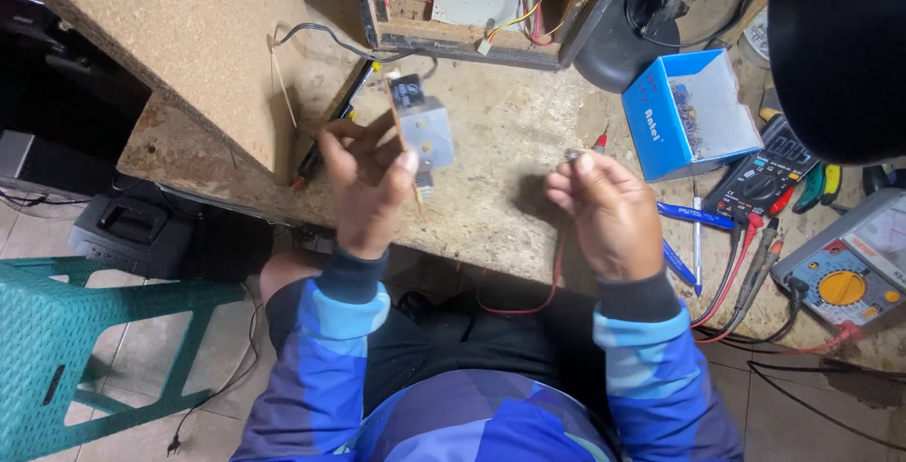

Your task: Diagnosing and repairing an electronic circuit board by testing continuity with a multimeter and desoldering components.

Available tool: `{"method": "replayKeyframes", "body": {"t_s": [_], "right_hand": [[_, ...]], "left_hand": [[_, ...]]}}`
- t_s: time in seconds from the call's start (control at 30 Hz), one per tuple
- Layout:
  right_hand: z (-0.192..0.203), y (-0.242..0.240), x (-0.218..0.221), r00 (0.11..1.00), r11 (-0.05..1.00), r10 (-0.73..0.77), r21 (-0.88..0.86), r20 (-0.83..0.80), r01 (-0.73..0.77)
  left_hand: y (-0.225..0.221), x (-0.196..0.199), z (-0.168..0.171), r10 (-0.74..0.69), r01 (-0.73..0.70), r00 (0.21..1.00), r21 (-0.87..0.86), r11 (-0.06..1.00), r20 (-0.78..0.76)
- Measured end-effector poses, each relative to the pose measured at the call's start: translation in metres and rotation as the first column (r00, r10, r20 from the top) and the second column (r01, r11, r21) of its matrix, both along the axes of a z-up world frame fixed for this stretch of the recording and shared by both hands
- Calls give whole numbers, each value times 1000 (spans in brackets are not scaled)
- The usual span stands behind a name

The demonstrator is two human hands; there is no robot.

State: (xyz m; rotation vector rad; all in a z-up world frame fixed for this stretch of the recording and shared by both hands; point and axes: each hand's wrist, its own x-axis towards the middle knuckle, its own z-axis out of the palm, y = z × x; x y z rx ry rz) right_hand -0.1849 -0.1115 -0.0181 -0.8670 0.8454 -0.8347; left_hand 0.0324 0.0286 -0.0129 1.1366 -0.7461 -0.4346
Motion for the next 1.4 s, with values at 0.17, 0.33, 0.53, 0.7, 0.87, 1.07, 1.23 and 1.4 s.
{"method": "replayKeyframes", "body": {"t_s": [0.17,0.33,0.53,0.7,0.87,1.07,1.23,1.4], "right_hand": [[-7,-11,-23,976,976,158,125,147,-177],[-24,-4,-22,937,940,237,181,257,-288],[-20,7,-22,896,886,244,289,372,-362],[-20,18,-18,858,850,284,301,429,-432],[-13,34,-16,929,893,291,282,229,-350],[11,28,-40,738,519,-367,-783,-567,-343],[0,14,-40,419,315,-667,-743,-615,-590],[8,17,-18,336,271,-710,-681,-619,-680]], "left_hand": [[-16,17,8,157,-309,878,287,907,451],[-52,9,-16,54,-588,636,439,679,770],[-43,-7,13,19,-554,440,255,792,898],[-29,-47,46,-280,159,802,263,952,528],[-30,-68,30,-320,258,882,216,942,344],[-29,-68,13,-267,206,937,259,943,226],[-29,-67,7,-227,195,966,227,954,126],[-27,-62,17,-224,166,927,207,964,302]]}}
